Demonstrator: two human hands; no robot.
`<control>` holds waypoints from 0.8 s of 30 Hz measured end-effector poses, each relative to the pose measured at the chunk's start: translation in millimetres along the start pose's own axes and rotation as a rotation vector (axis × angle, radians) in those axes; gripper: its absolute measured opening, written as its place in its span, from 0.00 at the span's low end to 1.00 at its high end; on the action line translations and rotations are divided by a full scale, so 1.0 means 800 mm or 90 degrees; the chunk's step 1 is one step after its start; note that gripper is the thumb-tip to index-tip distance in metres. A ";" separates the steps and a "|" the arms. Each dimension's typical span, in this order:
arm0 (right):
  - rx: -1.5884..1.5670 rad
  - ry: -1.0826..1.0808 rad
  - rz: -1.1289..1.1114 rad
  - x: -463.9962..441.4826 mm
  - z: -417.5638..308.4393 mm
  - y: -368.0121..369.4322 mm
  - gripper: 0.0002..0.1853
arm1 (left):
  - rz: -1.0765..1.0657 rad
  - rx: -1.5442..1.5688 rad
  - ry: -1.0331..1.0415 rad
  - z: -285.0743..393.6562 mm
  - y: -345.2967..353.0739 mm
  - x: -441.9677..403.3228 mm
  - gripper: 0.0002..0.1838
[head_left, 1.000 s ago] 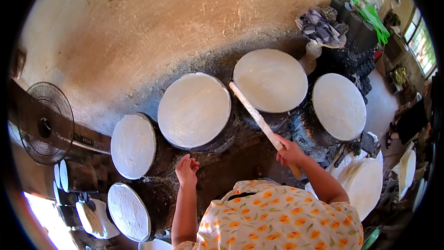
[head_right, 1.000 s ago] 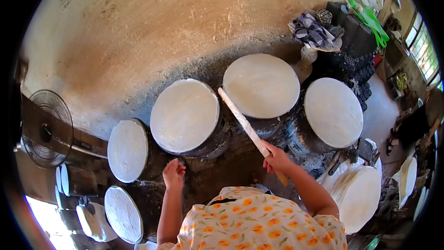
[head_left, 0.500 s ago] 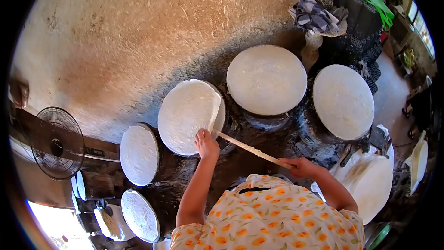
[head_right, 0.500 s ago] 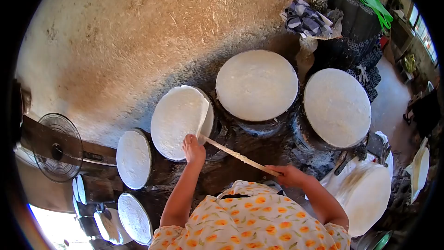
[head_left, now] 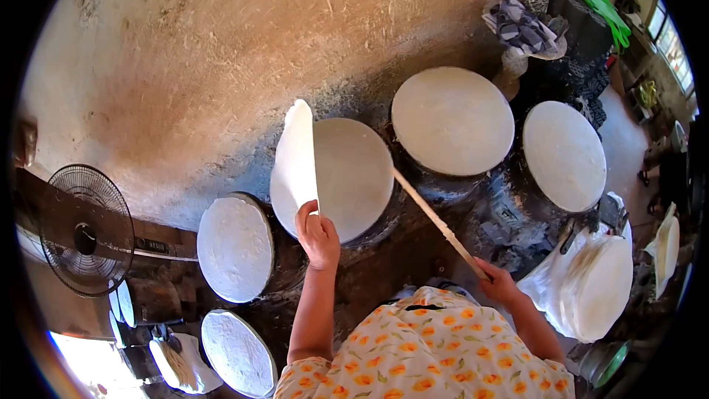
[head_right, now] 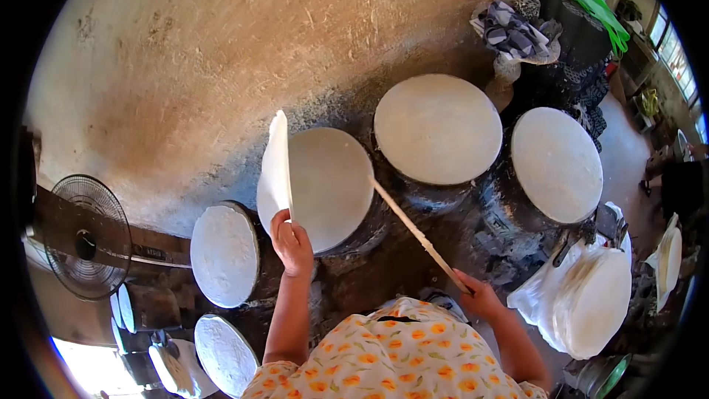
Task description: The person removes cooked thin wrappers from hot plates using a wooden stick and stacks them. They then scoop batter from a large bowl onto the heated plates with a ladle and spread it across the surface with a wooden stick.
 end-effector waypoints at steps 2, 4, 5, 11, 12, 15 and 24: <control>-0.005 -0.070 0.069 0.006 0.006 0.008 0.34 | -0.035 -0.001 0.060 0.016 -0.018 -0.010 0.03; -0.029 -0.042 0.089 0.016 0.005 0.019 0.35 | -0.052 -0.008 0.093 0.036 -0.031 -0.023 0.03; -0.052 -0.022 0.108 0.022 0.005 0.021 0.36 | -0.091 0.029 0.105 0.043 -0.029 -0.027 0.03; -0.099 0.109 0.191 0.066 -0.002 0.006 0.35 | -0.296 0.149 0.021 0.083 0.016 -0.021 0.04; -0.104 0.122 0.232 0.080 0.001 -0.004 0.35 | -0.328 0.172 0.034 0.101 0.030 -0.012 0.06; -0.160 0.063 0.313 0.115 0.022 -0.023 0.36 | -0.484 0.225 0.079 0.182 0.069 0.027 0.07; -0.306 0.181 0.645 0.341 0.148 -0.092 0.36 | -0.863 0.484 0.327 0.518 0.115 0.265 0.08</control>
Point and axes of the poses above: each hand's wrist, its own x-axis away from the middle knuckle, its own y-axis out of the palm, z = x × y, the point moved 9 cm from there along -x, towards the middle knuckle, and after that the axes turned 15 degrees about -y, right-handed, at the moved point
